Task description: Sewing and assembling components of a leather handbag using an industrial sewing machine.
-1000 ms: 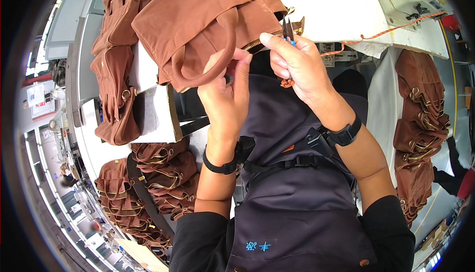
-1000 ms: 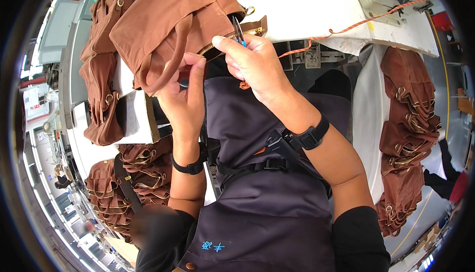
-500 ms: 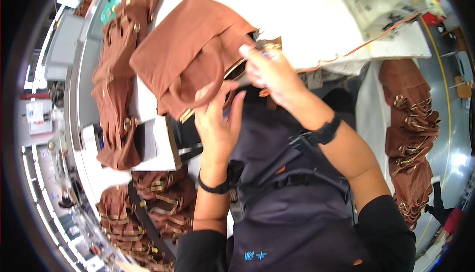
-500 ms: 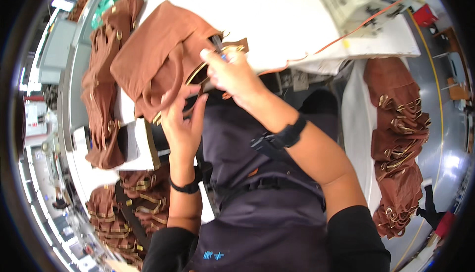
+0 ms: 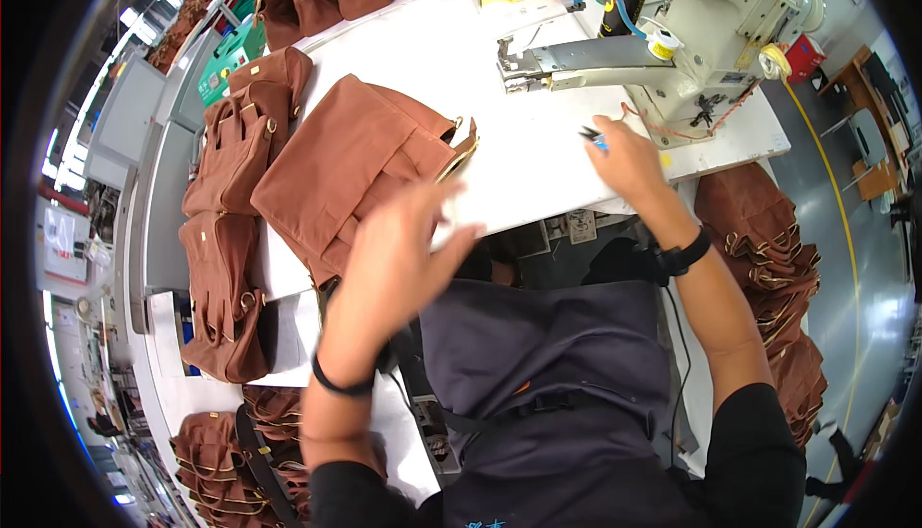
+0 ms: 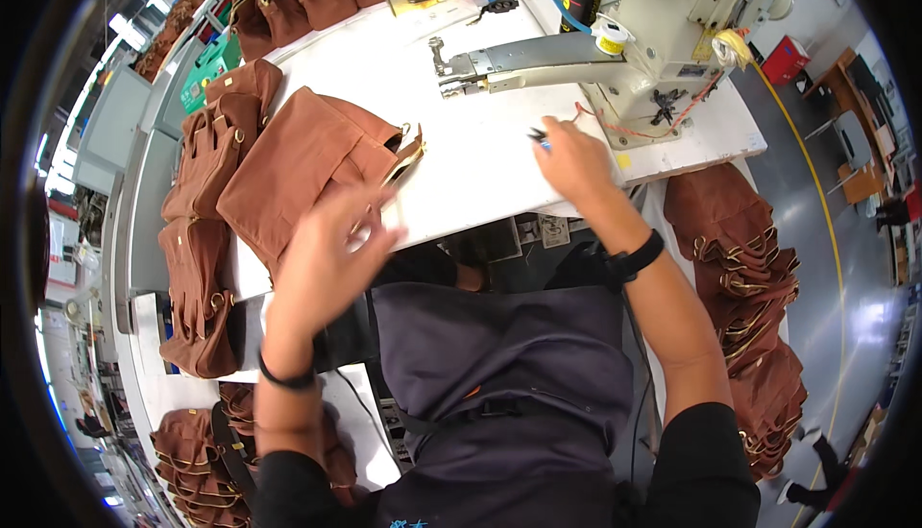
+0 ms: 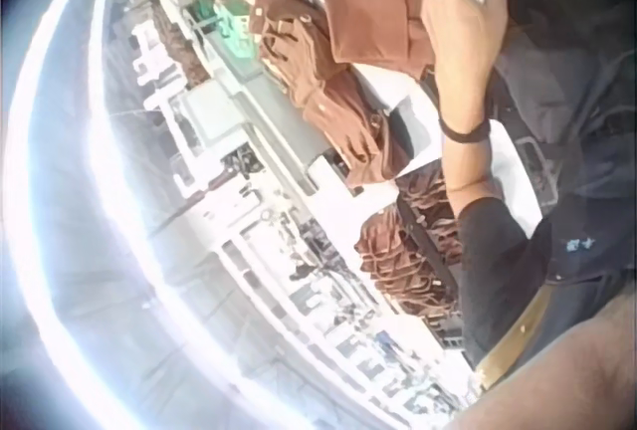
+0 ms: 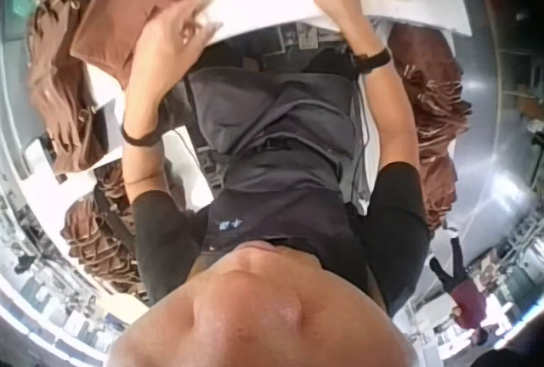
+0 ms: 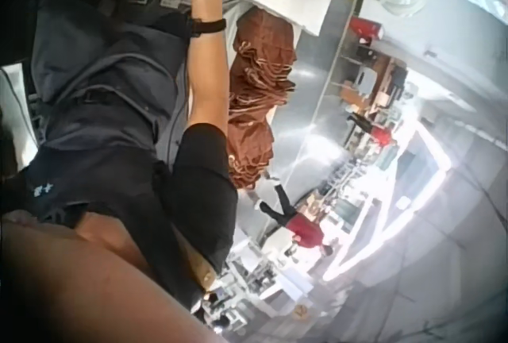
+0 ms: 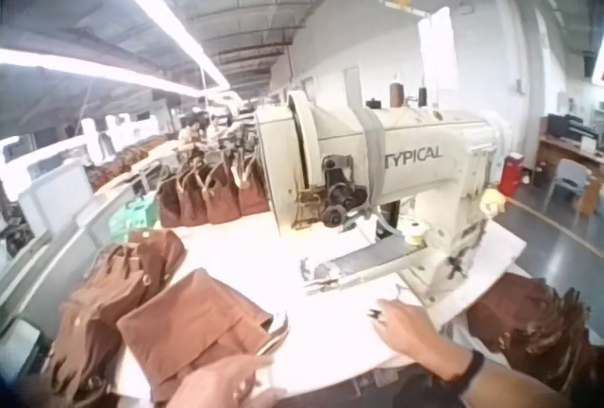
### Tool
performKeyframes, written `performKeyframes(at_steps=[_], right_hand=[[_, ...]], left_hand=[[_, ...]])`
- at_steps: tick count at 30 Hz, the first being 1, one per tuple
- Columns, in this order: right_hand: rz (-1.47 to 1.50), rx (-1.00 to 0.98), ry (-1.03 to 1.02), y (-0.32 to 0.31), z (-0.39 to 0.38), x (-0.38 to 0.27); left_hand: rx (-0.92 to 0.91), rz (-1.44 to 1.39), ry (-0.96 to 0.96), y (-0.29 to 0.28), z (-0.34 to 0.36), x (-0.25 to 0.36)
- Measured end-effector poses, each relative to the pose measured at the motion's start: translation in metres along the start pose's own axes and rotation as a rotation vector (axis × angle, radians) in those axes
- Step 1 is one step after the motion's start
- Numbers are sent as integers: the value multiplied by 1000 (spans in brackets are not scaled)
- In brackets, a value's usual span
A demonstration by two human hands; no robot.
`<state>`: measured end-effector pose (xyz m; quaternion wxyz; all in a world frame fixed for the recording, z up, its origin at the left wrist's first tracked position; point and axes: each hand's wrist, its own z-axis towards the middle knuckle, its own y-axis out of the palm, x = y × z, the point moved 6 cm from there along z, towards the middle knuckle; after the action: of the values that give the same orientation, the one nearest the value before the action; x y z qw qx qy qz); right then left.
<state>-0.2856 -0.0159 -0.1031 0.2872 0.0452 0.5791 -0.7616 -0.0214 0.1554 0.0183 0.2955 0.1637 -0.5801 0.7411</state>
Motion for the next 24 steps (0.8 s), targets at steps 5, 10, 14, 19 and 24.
performKeyframes(at_steps=[5,10,14,19,24], right_hand=[[-37,263,-259,2,5,32],[51,271,-131,14,5,51],[63,409,-259,0,5,38],[122,297,-105,6,4,45],[84,258,-125,4,7,41]], left_hand=[[-208,44,112,16,143,-34],[-398,-256,237,55,206,-44],[-509,-391,138,75,215,-57],[-208,-302,524,77,213,-55],[-363,-295,254,92,213,-82]])
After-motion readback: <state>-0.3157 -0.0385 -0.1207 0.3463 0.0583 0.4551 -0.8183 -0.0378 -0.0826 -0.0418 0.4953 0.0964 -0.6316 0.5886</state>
